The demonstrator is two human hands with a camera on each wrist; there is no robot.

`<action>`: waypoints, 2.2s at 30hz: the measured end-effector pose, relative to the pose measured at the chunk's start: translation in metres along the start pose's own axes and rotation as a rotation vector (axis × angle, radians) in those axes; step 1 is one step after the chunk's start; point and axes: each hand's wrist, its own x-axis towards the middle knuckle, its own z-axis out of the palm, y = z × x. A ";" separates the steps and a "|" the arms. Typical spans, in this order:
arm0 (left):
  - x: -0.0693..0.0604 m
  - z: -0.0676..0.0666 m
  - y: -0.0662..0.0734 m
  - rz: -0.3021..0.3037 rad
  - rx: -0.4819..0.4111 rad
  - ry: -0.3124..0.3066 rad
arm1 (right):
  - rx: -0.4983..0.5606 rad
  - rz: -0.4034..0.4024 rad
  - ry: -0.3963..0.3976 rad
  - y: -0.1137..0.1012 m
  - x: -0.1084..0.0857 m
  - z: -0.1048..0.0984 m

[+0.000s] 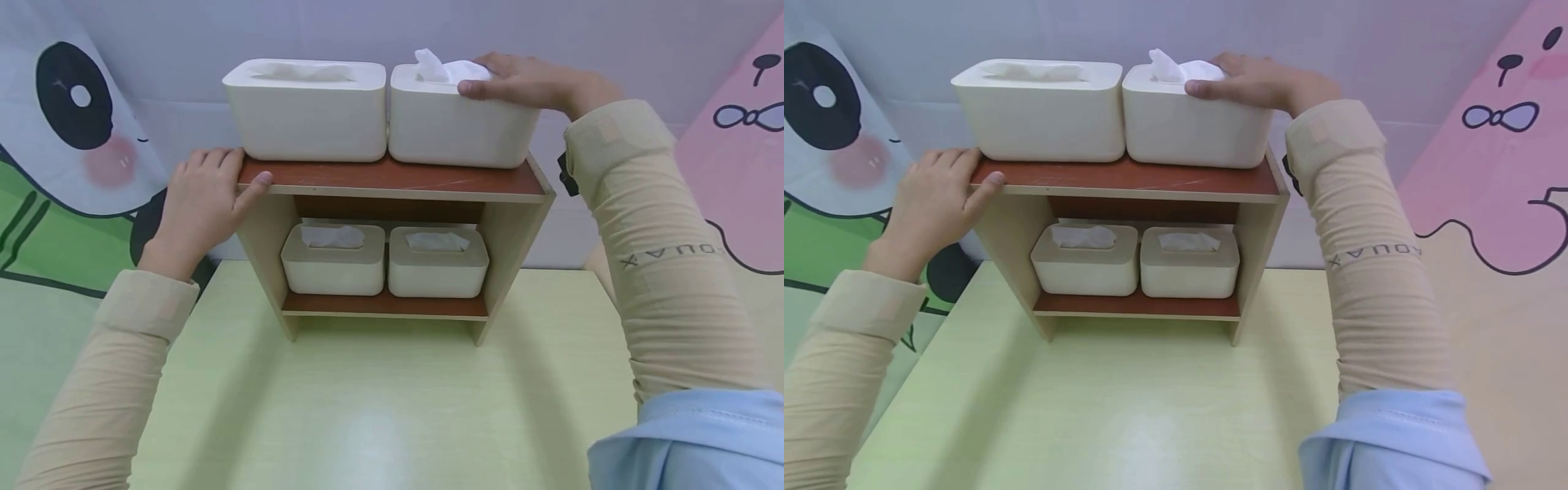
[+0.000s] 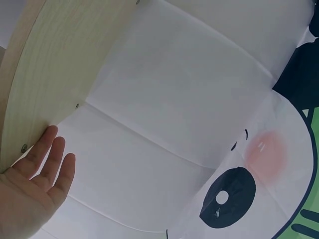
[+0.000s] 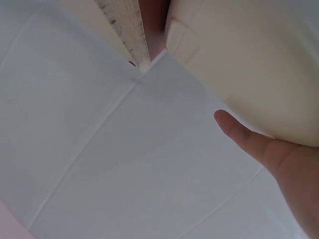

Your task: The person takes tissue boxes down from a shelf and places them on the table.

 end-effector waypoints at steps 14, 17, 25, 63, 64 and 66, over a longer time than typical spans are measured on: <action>0.003 0.000 0.001 0.004 0.004 -0.021 | -0.076 -0.015 -0.048 -0.001 0.001 -0.003; 0.002 -0.002 0.000 0.001 0.003 -0.025 | -0.070 -0.005 -0.077 -0.004 0.004 -0.004; 0.000 -0.004 -0.001 -0.005 -0.008 -0.023 | -0.053 0.012 -0.104 -0.010 0.003 -0.006; 0.002 -0.004 -0.003 0.004 -0.022 -0.016 | -0.106 -0.020 0.120 -0.004 -0.005 -0.001; 0.002 -0.004 -0.004 0.002 -0.022 -0.019 | -0.098 -0.016 0.122 -0.003 -0.006 -0.002; 0.003 -0.004 -0.004 -0.001 -0.023 -0.024 | -0.083 -0.004 0.124 -0.002 -0.007 -0.003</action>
